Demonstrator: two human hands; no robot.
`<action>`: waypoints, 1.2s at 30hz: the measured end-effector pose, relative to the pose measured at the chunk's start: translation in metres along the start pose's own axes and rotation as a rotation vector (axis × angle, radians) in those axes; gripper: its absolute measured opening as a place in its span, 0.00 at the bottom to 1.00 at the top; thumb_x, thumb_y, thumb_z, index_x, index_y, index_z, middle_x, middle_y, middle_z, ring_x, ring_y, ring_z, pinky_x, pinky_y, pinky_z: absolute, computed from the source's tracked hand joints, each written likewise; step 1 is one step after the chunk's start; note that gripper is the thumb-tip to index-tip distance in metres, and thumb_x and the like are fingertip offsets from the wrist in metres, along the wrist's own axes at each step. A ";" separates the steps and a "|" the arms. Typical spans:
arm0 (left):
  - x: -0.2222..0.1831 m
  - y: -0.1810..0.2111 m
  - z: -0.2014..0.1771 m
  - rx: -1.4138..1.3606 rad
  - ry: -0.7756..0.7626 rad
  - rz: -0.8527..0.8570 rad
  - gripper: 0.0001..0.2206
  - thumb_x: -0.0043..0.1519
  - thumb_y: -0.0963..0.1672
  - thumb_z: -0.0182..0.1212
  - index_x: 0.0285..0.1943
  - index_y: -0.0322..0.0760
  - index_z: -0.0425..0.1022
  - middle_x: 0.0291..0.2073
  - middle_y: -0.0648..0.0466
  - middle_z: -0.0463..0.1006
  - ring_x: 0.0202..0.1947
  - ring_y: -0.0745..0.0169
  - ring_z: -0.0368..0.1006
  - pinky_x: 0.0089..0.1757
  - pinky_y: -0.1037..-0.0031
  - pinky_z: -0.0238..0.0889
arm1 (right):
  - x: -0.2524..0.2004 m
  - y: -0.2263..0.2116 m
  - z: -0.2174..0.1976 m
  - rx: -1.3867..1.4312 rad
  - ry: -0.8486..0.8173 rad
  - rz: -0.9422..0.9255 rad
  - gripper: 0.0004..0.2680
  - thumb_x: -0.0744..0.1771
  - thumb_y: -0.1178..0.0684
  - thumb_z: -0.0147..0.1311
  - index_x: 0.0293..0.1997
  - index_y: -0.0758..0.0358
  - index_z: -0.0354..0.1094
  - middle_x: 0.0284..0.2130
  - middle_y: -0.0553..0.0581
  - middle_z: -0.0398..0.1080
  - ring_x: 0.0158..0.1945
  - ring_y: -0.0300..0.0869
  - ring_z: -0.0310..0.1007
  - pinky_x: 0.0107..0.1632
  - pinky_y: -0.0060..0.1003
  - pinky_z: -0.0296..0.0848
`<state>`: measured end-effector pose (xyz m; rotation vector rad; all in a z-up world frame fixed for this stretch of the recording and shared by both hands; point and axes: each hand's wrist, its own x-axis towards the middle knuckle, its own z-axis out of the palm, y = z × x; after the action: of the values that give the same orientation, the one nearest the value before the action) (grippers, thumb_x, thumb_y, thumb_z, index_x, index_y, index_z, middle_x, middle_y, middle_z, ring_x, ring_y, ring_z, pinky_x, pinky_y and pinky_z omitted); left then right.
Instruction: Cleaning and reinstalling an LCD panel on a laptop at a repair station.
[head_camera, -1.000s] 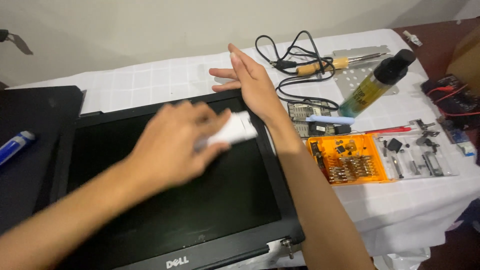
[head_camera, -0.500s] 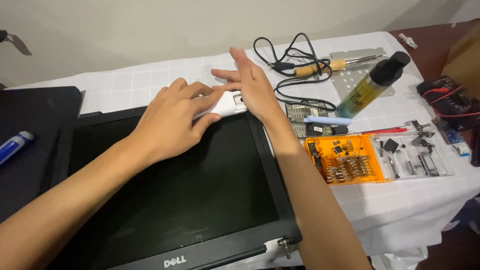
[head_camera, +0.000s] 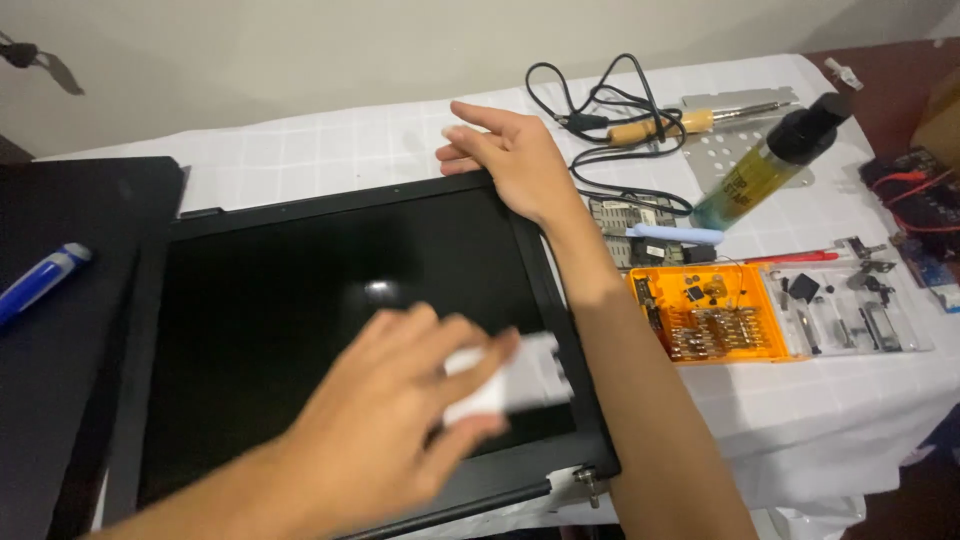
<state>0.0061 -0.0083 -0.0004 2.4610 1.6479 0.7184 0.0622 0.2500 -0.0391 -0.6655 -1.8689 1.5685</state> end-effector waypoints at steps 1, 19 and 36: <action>-0.004 0.006 0.000 0.003 0.004 -0.003 0.24 0.64 0.50 0.60 0.67 0.36 0.70 0.48 0.50 0.74 0.39 0.47 0.66 0.37 0.55 0.56 | -0.002 -0.002 0.000 -0.001 -0.005 -0.004 0.21 0.66 0.48 0.56 0.65 0.67 0.66 0.38 0.62 0.82 0.38 0.43 0.86 0.53 0.26 0.75; 0.048 -0.111 -0.016 0.307 -0.003 -0.112 0.26 0.63 0.55 0.58 0.69 0.48 0.71 0.50 0.55 0.78 0.43 0.45 0.70 0.40 0.51 0.61 | -0.005 -0.015 0.004 -0.273 -0.101 -0.071 0.21 0.69 0.36 0.38 0.39 0.55 0.81 0.58 0.57 0.75 0.64 0.41 0.71 0.67 0.34 0.59; -0.010 -0.032 -0.020 0.058 0.038 -0.046 0.23 0.62 0.51 0.61 0.65 0.39 0.73 0.44 0.50 0.74 0.36 0.46 0.68 0.35 0.52 0.60 | -0.007 -0.018 0.005 -0.205 -0.045 0.062 0.11 0.64 0.51 0.62 0.49 0.61 0.79 0.31 0.56 0.82 0.41 0.30 0.79 0.59 0.24 0.70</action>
<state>-0.0332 -0.0080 0.0036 2.4545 1.7567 0.7258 0.0631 0.2382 -0.0225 -0.7903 -2.0793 1.4523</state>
